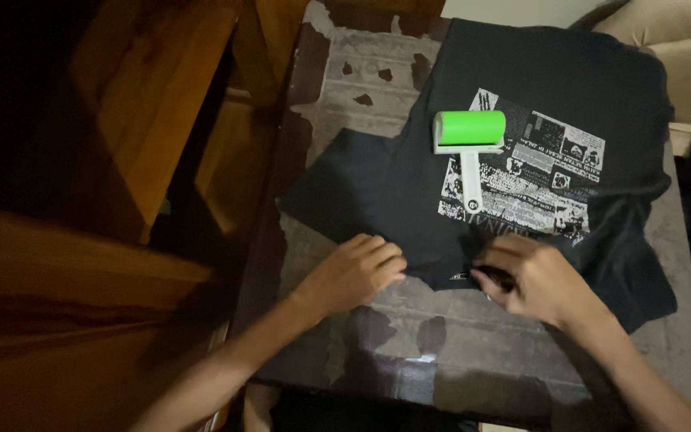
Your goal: The person uses a green lint roller to remove lint and debris from a black t-shirt laid on a table. They roll the tool over the front and back of the shirt, periodically flipping and repositioning the garment to cover different areas.
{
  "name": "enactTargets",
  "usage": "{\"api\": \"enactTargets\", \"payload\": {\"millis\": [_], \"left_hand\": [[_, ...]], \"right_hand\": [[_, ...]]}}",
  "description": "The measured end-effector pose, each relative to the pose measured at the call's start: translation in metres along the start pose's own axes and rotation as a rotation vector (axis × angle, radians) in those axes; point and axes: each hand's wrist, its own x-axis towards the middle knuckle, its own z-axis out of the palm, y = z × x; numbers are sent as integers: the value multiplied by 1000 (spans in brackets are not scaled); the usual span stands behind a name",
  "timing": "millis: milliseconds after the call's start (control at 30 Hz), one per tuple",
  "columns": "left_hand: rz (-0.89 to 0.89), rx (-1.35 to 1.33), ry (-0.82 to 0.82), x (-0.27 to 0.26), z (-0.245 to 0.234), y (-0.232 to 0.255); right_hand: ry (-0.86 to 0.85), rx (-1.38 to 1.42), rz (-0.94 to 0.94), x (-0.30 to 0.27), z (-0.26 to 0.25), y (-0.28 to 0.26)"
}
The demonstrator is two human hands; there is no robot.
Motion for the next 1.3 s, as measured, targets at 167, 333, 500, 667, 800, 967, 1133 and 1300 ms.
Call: {"api": "enactTargets", "payload": {"millis": [167,333,500,667,800,967,1133,1300], "left_hand": [[-238,-30,131,25,0,-40],[-376,60,195,45,8,-69],[-545,286,2,21,6,-84],[-631,313,48,12,11,-102],[-784,303,199,18,12,-118],[-797,178,382,14,3,-124],[-775,251,424,18,-4,-123],[-803,233,299,22,-8,-125]], "right_hand": [[283,158,458,43,-6,15],[422,-22,386,85,21,38],[354,167,564,78,25,56],[288,106,649,75,26,45],[324,277,655,76,18,45],[564,741,571,57,-12,71],[837,1060,448,52,-18,65],[663,1052,435,61,5,21]]}}
